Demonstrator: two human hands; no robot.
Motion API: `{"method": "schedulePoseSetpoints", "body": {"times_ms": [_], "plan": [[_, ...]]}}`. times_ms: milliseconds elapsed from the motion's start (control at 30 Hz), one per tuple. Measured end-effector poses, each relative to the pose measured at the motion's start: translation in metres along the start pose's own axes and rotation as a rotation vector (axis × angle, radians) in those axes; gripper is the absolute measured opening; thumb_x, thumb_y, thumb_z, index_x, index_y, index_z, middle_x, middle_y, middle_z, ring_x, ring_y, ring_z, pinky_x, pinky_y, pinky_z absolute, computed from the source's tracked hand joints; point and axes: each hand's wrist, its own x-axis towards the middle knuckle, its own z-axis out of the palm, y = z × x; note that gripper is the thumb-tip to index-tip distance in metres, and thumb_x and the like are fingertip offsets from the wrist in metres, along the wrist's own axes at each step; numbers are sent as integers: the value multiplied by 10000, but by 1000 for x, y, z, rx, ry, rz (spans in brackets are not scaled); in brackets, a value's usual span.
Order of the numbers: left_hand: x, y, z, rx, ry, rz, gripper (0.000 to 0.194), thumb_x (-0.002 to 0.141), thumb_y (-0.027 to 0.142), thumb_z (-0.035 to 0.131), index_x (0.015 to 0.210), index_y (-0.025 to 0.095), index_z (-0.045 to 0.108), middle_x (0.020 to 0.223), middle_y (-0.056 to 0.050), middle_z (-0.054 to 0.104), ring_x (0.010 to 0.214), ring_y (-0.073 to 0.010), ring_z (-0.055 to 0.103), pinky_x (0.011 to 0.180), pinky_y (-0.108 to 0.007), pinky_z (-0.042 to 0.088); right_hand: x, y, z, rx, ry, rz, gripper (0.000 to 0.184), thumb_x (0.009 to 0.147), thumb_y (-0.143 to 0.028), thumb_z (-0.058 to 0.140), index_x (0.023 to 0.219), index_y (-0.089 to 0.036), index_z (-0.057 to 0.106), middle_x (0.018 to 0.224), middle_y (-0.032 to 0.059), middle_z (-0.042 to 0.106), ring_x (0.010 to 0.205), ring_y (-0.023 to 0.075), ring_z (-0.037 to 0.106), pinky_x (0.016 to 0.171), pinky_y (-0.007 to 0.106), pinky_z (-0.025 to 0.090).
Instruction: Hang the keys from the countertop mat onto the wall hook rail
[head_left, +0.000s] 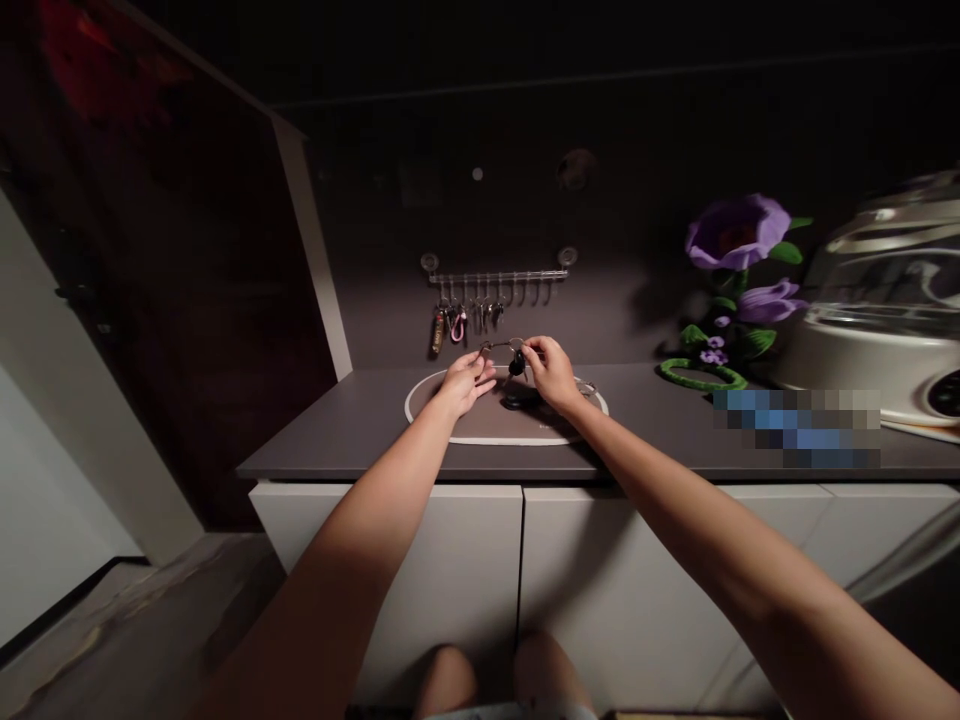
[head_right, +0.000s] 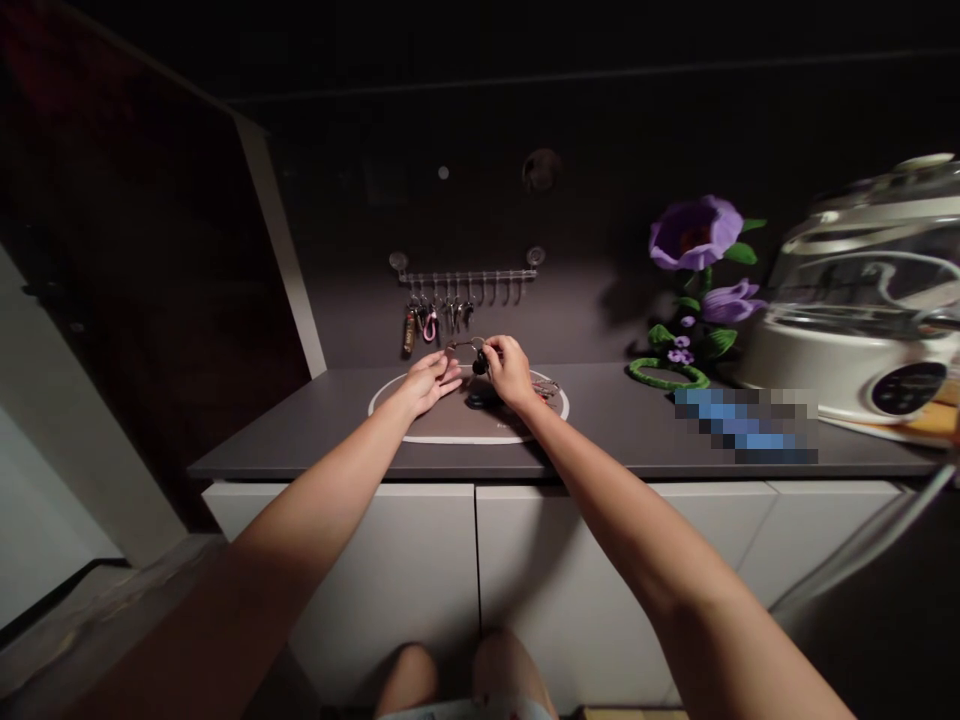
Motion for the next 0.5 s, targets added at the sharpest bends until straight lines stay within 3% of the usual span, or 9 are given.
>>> {"method": "schedulePoseSetpoints", "body": {"times_ms": [333, 500], "plan": [[1, -13, 2, 325, -56, 119, 145, 756, 144, 568, 892, 192, 570, 916, -32, 632, 783, -96, 578, 908, -363, 377, 23, 12, 5, 135, 16, 142, 231, 803, -381, 416, 834, -178, 521, 794, 35, 594, 723, 147, 524, 701, 273, 417], [10, -24, 1, 424, -122, 358, 183, 699, 104, 608, 869, 168, 586, 879, -46, 626, 836, -121, 566, 892, -307, 384, 37, 21, 16, 187, 17, 171, 234, 804, -395, 403, 824, -185, 503, 789, 28, 594, 729, 141, 529, 690, 268, 428]]}}
